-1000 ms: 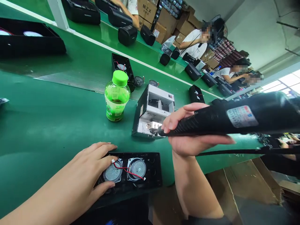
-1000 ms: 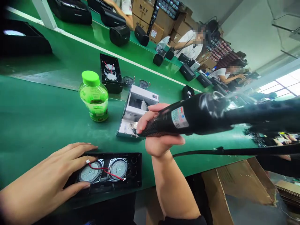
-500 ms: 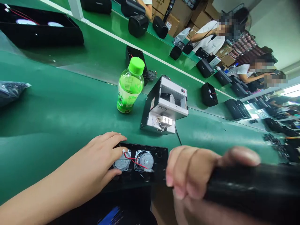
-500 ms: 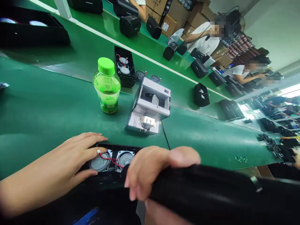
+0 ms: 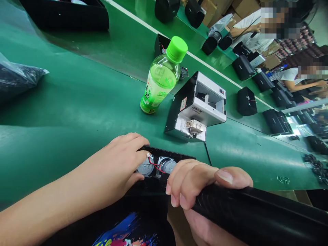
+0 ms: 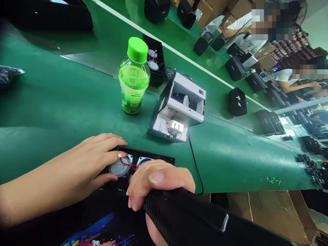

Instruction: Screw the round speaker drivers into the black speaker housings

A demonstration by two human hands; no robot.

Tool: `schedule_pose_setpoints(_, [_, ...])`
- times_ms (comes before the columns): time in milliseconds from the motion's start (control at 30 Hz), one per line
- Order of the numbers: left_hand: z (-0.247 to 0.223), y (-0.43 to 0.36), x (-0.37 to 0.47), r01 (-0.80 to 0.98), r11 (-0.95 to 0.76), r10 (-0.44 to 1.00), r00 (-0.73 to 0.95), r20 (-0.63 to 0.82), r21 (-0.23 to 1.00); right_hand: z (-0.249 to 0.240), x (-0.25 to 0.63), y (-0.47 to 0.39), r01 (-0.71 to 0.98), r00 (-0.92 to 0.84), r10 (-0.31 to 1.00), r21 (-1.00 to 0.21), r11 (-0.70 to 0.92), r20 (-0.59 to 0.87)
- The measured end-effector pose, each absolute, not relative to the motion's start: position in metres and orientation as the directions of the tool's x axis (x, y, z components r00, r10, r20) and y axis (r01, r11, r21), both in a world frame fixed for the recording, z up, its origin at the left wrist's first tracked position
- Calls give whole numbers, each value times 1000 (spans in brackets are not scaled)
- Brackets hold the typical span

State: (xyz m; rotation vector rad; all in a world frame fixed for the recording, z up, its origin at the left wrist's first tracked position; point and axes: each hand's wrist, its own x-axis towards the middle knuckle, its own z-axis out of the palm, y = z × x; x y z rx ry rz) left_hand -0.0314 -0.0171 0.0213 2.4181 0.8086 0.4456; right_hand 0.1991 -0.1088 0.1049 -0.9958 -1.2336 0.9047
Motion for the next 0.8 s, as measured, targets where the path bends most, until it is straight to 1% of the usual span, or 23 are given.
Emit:
schedule_pose_setpoints(233, [18,-16,-32,438,-661,631,764,135,609,97,198,-112,-7,48,947,-948,317,317])
schedule_pose_setpoints(367, [17,-18,-30,453,-683,635,756,159,573,91,195,-115,41,-14,928,-927,373,373])
schedule_pose_setpoints(467, [18,-21,-28,461,-708,632,752,189,535,87,191,-117,51,-24,916,-914,402,401])
schedule_pose_setpoints(600, [19,-23,-27,456,-725,626,749,218,516,82,184,-119,50,37,905,-905,423,425])
schedule_pose_setpoints(733, [16,-25,-29,465,-720,631,748,206,516,66,176,-122,41,114,872,-879,475,476])
schedule_pose_setpoints(800, [13,-24,-31,467,-721,631,747,208,512,57,175,-127,37,94,889,-894,447,448])
